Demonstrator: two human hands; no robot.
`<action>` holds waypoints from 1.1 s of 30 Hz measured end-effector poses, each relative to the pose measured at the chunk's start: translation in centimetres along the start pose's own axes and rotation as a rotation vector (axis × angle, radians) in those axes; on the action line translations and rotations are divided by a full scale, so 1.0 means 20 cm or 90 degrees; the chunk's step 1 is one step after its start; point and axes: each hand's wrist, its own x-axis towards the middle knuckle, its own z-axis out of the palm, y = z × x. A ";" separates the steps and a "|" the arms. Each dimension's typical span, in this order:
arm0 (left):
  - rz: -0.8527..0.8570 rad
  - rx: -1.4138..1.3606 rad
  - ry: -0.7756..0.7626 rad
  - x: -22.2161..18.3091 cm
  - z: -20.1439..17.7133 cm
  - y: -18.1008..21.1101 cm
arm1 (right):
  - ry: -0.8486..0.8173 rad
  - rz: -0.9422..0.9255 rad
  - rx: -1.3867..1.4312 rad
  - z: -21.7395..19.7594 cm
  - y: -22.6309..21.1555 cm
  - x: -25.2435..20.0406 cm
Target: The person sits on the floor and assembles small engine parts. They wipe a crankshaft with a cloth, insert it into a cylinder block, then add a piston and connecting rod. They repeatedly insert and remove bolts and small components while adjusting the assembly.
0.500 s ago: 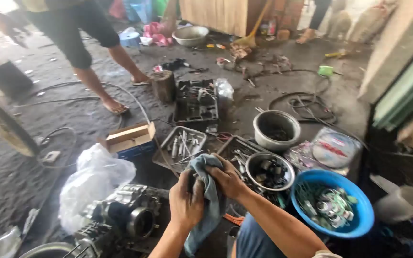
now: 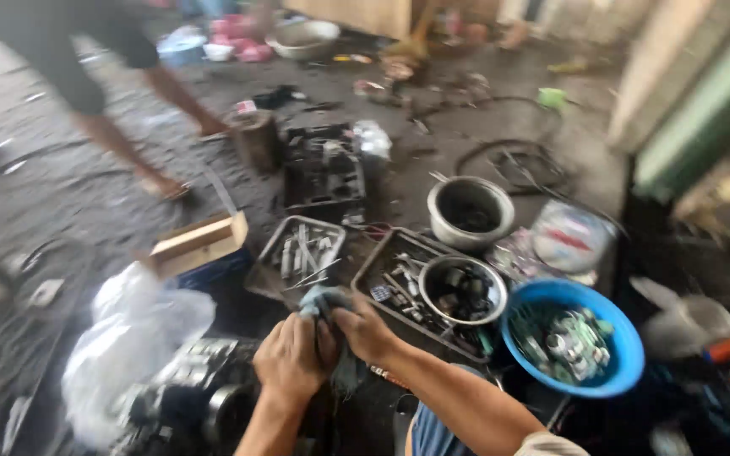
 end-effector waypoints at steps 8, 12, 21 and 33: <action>0.134 -0.061 -0.168 -0.34 0.11 -0.23 | -0.183 0.377 0.133 -0.03 0.34 -0.10; -0.544 -0.072 -0.370 -0.40 0.13 -0.10 | -0.150 0.285 0.060 0.00 0.17 -0.08; -0.766 -0.265 -0.280 -0.48 0.15 -0.14 | -0.308 -0.002 -0.471 0.04 -0.13 -0.14; 0.101 -0.176 -0.044 -0.17 -0.01 -0.01 | -0.412 0.446 -0.162 -0.30 0.42 0.04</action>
